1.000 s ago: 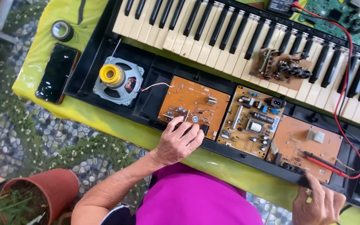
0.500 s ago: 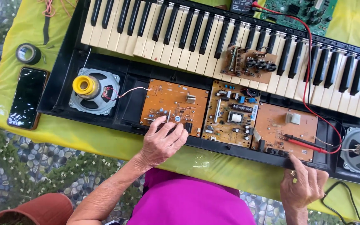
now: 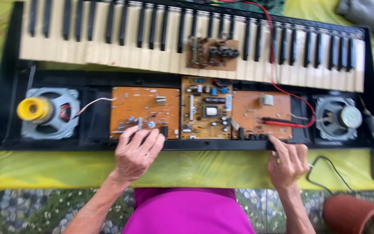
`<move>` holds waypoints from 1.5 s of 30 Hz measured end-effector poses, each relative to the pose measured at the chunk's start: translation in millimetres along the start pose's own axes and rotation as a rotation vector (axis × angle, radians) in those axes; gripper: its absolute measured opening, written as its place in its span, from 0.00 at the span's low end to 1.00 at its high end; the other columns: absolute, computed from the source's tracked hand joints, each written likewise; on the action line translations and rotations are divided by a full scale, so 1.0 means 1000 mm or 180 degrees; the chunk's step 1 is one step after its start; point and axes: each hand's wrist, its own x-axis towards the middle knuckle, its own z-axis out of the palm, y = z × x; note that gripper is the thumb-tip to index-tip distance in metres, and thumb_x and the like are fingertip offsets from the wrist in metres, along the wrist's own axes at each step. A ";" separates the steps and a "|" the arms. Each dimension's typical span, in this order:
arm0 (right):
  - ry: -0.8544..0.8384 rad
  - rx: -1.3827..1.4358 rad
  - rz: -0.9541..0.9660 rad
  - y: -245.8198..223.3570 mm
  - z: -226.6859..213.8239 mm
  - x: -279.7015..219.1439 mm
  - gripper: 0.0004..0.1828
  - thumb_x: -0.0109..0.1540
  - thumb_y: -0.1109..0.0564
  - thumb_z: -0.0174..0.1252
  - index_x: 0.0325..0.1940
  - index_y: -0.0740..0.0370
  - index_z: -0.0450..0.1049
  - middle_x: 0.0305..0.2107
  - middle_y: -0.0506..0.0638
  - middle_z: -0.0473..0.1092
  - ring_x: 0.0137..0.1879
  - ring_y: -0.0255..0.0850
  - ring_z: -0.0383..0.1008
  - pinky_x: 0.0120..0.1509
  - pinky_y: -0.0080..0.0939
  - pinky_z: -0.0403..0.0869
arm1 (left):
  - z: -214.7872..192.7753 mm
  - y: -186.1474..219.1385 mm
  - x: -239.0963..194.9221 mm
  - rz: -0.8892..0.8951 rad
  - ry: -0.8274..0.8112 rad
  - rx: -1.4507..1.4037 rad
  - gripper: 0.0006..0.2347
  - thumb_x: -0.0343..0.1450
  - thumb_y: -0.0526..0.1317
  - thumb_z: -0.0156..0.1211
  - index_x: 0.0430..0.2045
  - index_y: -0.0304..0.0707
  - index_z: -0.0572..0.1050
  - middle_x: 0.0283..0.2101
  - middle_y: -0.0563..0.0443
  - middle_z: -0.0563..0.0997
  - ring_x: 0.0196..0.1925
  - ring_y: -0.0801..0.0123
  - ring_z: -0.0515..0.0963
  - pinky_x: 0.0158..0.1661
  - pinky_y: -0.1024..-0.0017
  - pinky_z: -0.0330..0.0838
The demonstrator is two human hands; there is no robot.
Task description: The person repairs an electronic keyboard by manipulating a small circuit board with a screwdriver. They hold the board over the keyboard's internal components, adjust parts on the board, and occasionally press the keys. A smartphone is briefly handled and placed on the table.
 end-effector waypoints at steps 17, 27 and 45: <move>-0.0600 0.0129 0.0465 -0.024 -0.023 0.027 0.16 0.67 0.69 0.51 0.55 0.61 0.79 0.36 0.47 0.75 0.37 0.48 0.65 0.44 0.42 0.69 | -0.011 0.010 0.002 -0.0138 -0.0682 -0.0071 0.18 0.76 0.53 0.50 0.40 0.41 0.83 0.45 0.51 0.85 0.44 0.61 0.83 0.57 0.56 0.69; -0.2050 0.0315 0.0555 0.000 -0.052 0.042 0.32 0.62 0.31 0.61 0.64 0.49 0.73 0.38 0.44 0.69 0.46 0.41 0.63 0.37 0.38 0.72 | -0.022 0.004 0.017 -0.0222 -0.0456 -0.0310 0.22 0.75 0.53 0.49 0.40 0.32 0.85 0.42 0.43 0.87 0.41 0.54 0.84 0.57 0.53 0.70; -0.1231 -0.1010 0.2245 0.329 0.116 0.104 0.36 0.81 0.31 0.57 0.26 0.54 0.74 0.17 0.49 0.68 0.28 0.48 0.71 0.35 0.56 0.68 | 0.119 -0.086 0.146 0.0374 -0.0533 0.0522 0.36 0.77 0.68 0.21 0.65 0.40 0.67 0.65 0.36 0.72 0.60 0.42 0.73 0.53 0.46 0.66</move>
